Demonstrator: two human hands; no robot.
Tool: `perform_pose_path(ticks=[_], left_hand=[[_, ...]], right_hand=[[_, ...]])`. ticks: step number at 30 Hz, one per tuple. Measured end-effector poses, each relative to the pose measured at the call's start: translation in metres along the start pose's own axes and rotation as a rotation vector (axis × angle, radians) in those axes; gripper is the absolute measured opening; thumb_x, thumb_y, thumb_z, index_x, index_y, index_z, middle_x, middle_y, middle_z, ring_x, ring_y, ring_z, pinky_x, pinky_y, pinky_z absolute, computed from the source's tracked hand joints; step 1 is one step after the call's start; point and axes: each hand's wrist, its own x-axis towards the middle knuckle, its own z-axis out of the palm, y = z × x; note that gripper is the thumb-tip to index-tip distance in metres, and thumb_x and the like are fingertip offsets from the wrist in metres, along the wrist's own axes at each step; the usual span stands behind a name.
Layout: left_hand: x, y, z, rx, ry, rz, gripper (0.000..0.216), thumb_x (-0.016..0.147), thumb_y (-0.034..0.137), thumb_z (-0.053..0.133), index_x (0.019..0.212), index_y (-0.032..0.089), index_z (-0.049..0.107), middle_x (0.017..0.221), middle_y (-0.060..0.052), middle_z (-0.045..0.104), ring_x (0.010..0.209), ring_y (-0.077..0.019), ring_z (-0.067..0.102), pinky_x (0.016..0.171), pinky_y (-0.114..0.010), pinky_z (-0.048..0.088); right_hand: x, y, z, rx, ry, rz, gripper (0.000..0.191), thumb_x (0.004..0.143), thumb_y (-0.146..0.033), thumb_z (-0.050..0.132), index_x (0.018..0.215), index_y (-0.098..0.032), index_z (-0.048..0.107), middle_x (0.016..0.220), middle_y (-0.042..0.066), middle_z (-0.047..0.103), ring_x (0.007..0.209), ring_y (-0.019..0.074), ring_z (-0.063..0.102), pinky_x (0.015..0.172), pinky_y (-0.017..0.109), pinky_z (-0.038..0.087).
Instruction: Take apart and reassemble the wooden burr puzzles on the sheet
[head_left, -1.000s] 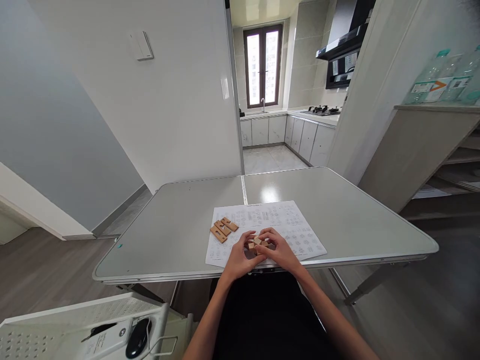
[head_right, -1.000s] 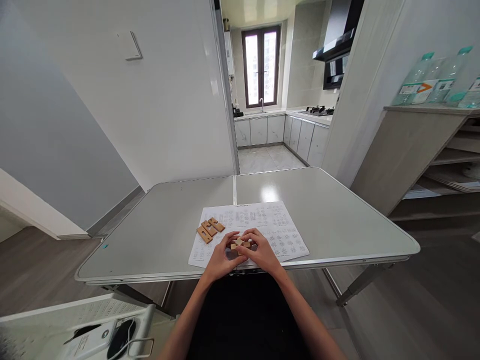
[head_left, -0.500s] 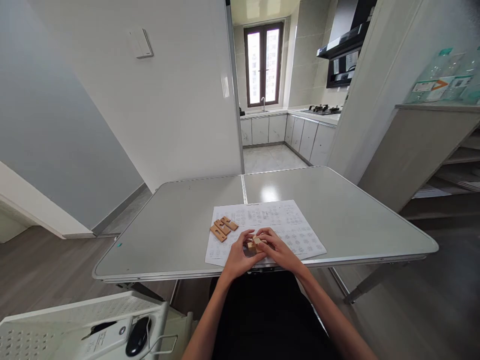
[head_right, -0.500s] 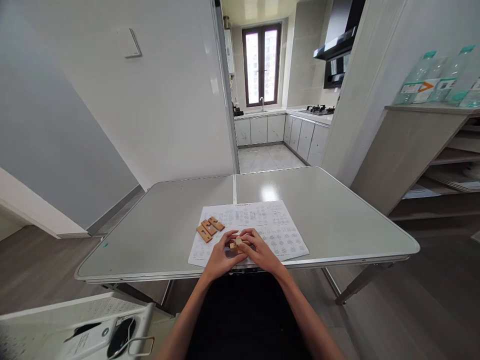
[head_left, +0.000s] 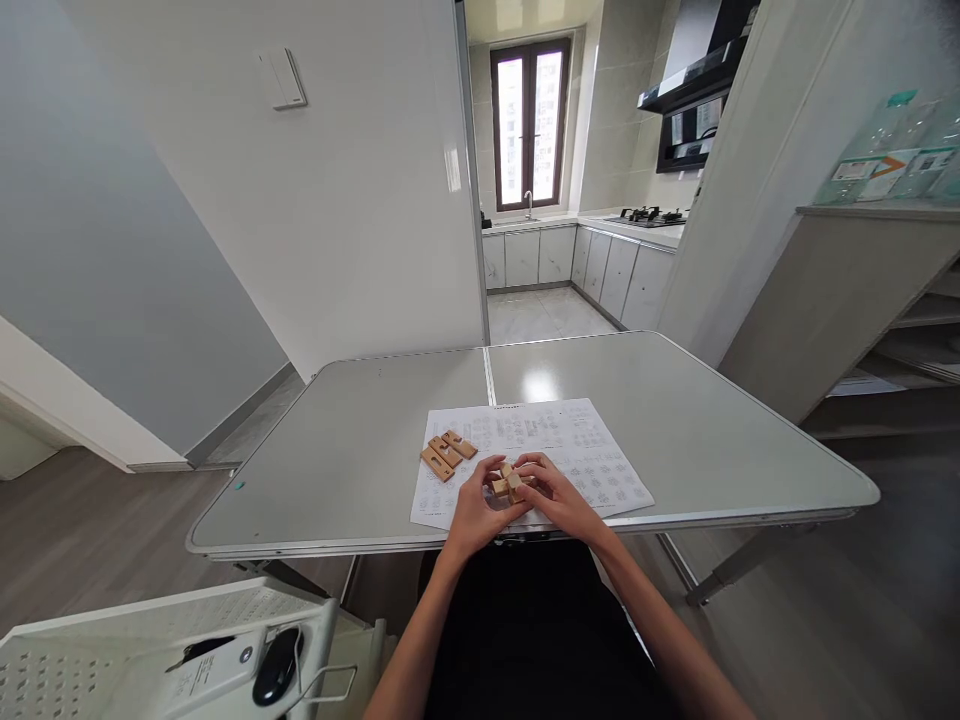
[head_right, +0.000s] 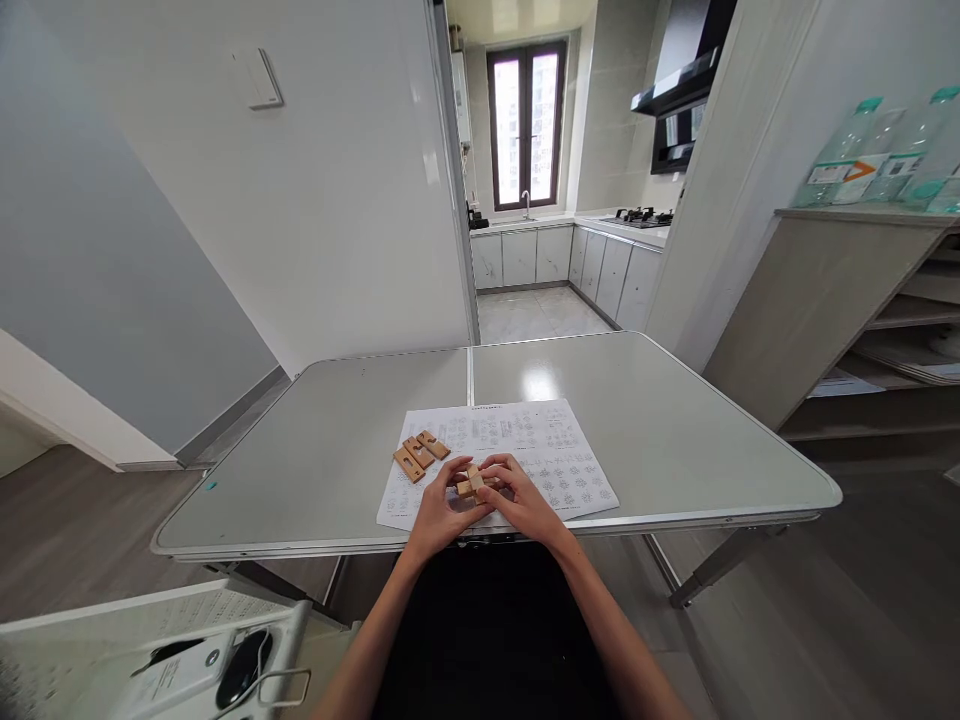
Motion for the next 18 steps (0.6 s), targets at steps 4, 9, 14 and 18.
perform_pose_path(ticks=[4, 9, 14, 18], left_hand=[[0.000, -0.003, 0.000, 0.031, 0.043, 0.014, 0.070, 0.075, 0.045, 0.087, 0.134, 0.025, 0.055, 0.122, -0.006, 0.069, 0.103, -0.0234, 0.067, 0.096, -0.041, 0.055], [-0.001, -0.003, 0.001, 0.043, 0.072, 0.025, 0.070, 0.076, 0.046, 0.086, 0.136, 0.026, 0.054, 0.126, -0.007, 0.067, 0.103, -0.0234, 0.066, 0.094, -0.040, 0.055], [-0.002, -0.002, 0.001, 0.033, 0.108, 0.018, 0.071, 0.079, 0.045, 0.085, 0.138, 0.027, 0.051, 0.128, -0.007, 0.065, 0.104, -0.0228, 0.065, 0.091, -0.038, 0.056], [-0.003, -0.003, 0.002, 0.065, 0.135, 0.053, 0.068, 0.081, 0.043, 0.083, 0.138, 0.028, 0.051, 0.126, -0.006, 0.065, 0.104, -0.0225, 0.065, 0.091, -0.037, 0.055]], right_hand=[[0.000, 0.001, 0.001, 0.016, 0.008, 0.000, 0.030, 0.098, -0.051, 0.063, 0.116, -0.028, 0.071, 0.130, 0.009, 0.053, 0.119, 0.0263, 0.060, 0.103, 0.042, 0.052], [0.000, -0.003, 0.001, 0.033, 0.027, 0.006, 0.028, 0.096, -0.049, 0.066, 0.112, -0.027, 0.071, 0.129, 0.009, 0.055, 0.120, 0.0257, 0.059, 0.101, 0.040, 0.054], [0.000, 0.002, 0.002, 0.112, 0.040, 0.049, 0.034, 0.097, -0.046, 0.065, 0.125, -0.028, 0.062, 0.130, 0.008, 0.059, 0.122, 0.0260, 0.060, 0.101, 0.042, 0.054], [0.001, 0.009, 0.004, 0.163, 0.058, 0.109, 0.045, 0.096, -0.047, 0.066, 0.135, -0.028, 0.055, 0.130, 0.009, 0.062, 0.116, 0.0258, 0.064, 0.099, 0.044, 0.055]])
